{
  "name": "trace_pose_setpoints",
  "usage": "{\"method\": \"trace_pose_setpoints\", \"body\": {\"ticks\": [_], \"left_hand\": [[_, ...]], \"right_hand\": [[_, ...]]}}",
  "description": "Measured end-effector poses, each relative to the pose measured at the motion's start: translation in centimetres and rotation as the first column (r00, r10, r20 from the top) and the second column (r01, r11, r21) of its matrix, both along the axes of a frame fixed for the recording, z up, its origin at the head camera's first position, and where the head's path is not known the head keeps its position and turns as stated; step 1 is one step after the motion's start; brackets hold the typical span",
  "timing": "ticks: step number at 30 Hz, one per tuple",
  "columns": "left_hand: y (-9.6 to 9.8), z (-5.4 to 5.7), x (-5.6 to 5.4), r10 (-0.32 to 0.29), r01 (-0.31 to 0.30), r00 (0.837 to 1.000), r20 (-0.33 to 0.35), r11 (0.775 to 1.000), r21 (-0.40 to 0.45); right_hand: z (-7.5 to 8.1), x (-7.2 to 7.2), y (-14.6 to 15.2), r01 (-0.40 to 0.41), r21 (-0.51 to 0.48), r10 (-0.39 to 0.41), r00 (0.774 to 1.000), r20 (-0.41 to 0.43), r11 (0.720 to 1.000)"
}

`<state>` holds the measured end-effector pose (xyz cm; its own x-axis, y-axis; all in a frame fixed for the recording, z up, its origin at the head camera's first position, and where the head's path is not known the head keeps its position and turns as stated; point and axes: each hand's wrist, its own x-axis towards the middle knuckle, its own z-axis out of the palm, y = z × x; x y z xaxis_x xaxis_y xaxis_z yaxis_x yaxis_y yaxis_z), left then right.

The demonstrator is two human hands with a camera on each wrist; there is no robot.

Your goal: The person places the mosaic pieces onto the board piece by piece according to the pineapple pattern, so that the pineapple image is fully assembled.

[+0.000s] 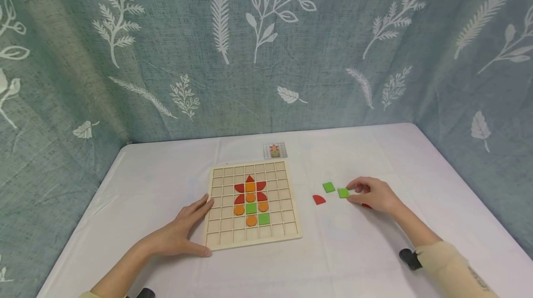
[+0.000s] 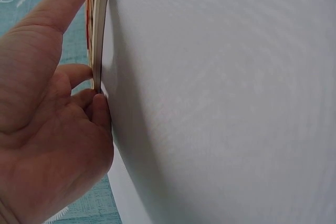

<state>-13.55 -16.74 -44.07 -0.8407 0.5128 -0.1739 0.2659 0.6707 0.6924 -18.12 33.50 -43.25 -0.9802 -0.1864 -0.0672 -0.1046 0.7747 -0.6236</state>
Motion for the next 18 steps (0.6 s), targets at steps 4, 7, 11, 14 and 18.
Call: {"method": "trace_pose_setpoints", "body": {"ticks": [4,7,11,14,18], "left_hand": [[0.0,0.1,0.1,-0.002,0.002,1.0,0.0,1.0,0.002],[-0.1,0.2,0.1,-0.002,0.002,1.0,0.004,1.0,0.004],[-0.1,0.2,0.1,-0.006,0.006,1.0,0.003,1.0,0.005],[-0.1,0.2,0.1,-0.009,0.009,1.0,0.001,1.0,0.006],[-0.1,0.3,0.2,-0.007,0.007,1.0,0.002,1.0,0.012]], "right_hand": [[0.1,0.0,-0.2,0.0,0.026,0.001,0.999,-0.042,1.0],[0.1,0.1,-0.5,-0.003,0.035,0.005,0.998,-0.066,0.999],[0.3,0.2,-1.2,0.001,-0.008,-0.002,0.999,-0.055,1.0],[0.4,0.3,-2.0,0.008,-0.06,-0.01,0.999,-0.035,0.998],[0.5,0.4,-3.4,0.01,-0.136,-0.01,1.0,0.003,0.991]]}}
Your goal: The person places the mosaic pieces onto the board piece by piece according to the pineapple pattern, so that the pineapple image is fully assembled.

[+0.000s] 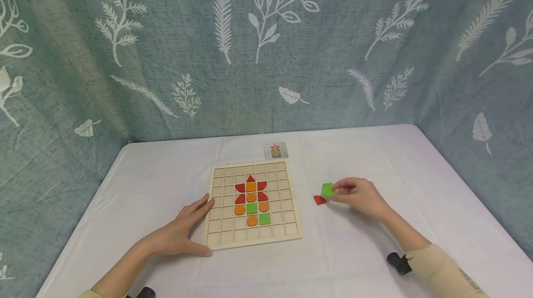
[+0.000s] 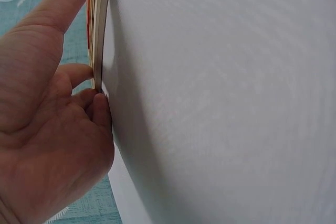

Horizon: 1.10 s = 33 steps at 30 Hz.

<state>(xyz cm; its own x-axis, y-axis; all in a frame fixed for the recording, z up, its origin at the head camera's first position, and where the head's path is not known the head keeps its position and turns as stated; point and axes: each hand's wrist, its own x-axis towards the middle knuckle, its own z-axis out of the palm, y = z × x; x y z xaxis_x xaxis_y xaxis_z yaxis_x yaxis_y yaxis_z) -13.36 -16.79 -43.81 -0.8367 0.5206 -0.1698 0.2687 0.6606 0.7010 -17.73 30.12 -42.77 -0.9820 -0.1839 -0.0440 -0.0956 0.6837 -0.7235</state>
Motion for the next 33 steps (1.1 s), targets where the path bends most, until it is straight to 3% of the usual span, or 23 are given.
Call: {"method": "trace_pose_setpoints", "body": {"ticks": [7,15,21,33], "left_hand": [[0.1,0.1,0.1,0.012,-0.012,1.0,0.015,1.0,-0.004],[0.1,0.3,0.0,0.01,-0.01,1.0,0.015,1.0,-0.01],[0.1,0.3,0.0,0.007,-0.007,1.0,0.019,1.0,-0.001],[0.1,0.4,0.0,0.008,-0.008,1.0,0.016,1.0,-0.012]], "right_hand": [[0.1,0.1,-2.7,-0.013,-0.12,0.02,0.998,0.064,0.993],[0.2,0.3,-6.3,-0.044,-0.262,0.079,0.989,0.124,0.964],[0.1,0.4,-9.2,-0.096,-0.287,0.143,0.978,0.149,0.953],[-0.2,0.6,-14.7,-0.267,-0.257,0.302,0.947,0.11,0.929]]}}
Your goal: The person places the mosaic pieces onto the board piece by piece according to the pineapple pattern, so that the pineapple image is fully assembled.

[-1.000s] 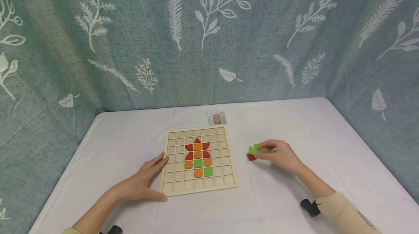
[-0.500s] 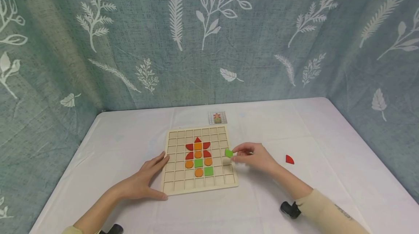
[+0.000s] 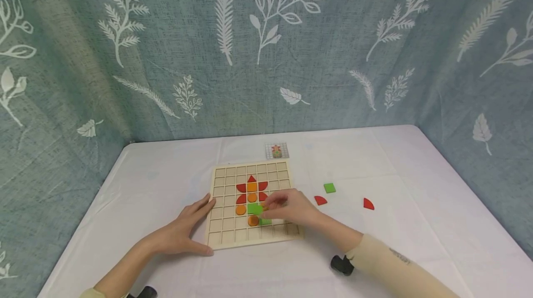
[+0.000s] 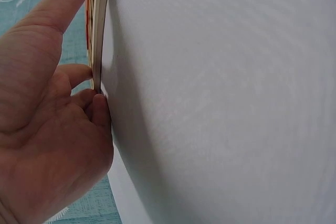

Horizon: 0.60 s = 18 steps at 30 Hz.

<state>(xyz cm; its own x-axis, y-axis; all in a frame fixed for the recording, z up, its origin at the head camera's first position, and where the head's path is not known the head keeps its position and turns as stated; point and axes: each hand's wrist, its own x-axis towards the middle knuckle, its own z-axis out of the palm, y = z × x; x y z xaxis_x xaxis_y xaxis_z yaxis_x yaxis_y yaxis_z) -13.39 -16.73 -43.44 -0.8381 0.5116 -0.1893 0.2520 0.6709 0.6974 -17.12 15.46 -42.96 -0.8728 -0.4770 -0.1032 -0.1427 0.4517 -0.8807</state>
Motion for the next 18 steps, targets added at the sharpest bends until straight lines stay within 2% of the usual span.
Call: {"method": "trace_pose_setpoints", "body": {"ticks": [4,9,14,18], "left_hand": [[0.0,0.0,0.1,-0.002,0.002,1.0,0.002,1.0,0.003],[0.0,0.1,0.2,0.003,-0.003,1.0,0.004,1.0,0.001],[0.2,0.1,0.3,0.016,-0.016,1.0,0.009,1.0,-0.002],[0.3,-0.1,0.4,0.019,-0.019,1.0,0.009,1.0,-0.008]], "right_hand": [[0.0,0.0,-1.7,-0.09,0.043,0.094,0.991,-0.091,0.995],[-0.2,0.1,-3.4,-0.155,0.14,0.182,0.962,-0.205,0.978],[-0.4,0.2,-4.5,-0.139,0.273,0.221,0.928,-0.299,0.952],[-0.4,0.4,-4.8,-0.111,0.33,0.232,0.907,-0.351,0.937]]}}
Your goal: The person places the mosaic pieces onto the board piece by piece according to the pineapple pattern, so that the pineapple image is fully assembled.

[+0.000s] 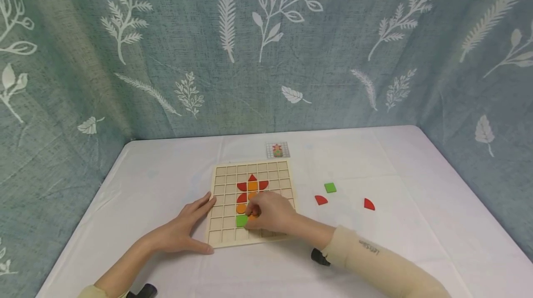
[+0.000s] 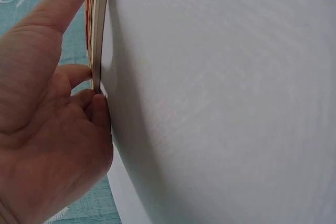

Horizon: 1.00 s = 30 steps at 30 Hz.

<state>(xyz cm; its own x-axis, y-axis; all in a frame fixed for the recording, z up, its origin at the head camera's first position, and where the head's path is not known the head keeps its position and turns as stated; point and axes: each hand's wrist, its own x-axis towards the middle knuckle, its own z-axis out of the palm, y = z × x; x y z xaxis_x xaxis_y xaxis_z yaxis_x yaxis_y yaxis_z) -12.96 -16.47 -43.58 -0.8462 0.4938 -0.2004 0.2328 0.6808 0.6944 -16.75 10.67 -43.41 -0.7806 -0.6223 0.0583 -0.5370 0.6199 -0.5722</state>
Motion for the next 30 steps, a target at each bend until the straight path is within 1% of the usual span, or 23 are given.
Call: {"method": "trace_pose_setpoints", "body": {"ticks": [4,14,17,20,24,27,30], "left_hand": [[0.0,-0.1,-0.1,-0.002,0.002,1.0,-0.003,1.0,-0.002],[0.0,0.0,-0.3,-0.015,0.015,1.0,-0.014,1.0,0.004],[0.0,0.0,-0.3,-0.017,0.017,1.0,-0.015,1.0,0.007],[0.0,0.0,-0.3,-0.023,0.024,1.0,-0.015,1.0,0.011],[0.0,0.0,-0.3,-0.023,0.023,1.0,-0.013,1.0,0.009],[0.0,0.2,-0.2,-0.018,0.018,1.0,-0.006,1.0,0.009],[-0.1,0.1,-0.2,-0.017,0.017,1.0,-0.005,1.0,0.009]], "right_hand": [[0.0,0.1,0.0,0.005,-0.009,-0.005,1.0,-0.01,1.0],[0.2,0.0,0.2,-0.017,-0.051,0.018,1.0,0.019,0.999],[0.4,0.1,0.4,-0.007,-0.08,0.011,0.999,0.051,0.997],[0.5,0.1,1.0,0.026,-0.12,-0.012,0.993,0.118,0.992],[0.8,0.0,2.2,0.113,-0.157,-0.076,0.972,0.221,0.981],[1.0,-0.1,3.3,0.197,-0.166,-0.142,0.945,0.295,0.966],[1.1,-0.1,4.4,0.275,-0.184,-0.193,0.909,0.369,0.944]]}}
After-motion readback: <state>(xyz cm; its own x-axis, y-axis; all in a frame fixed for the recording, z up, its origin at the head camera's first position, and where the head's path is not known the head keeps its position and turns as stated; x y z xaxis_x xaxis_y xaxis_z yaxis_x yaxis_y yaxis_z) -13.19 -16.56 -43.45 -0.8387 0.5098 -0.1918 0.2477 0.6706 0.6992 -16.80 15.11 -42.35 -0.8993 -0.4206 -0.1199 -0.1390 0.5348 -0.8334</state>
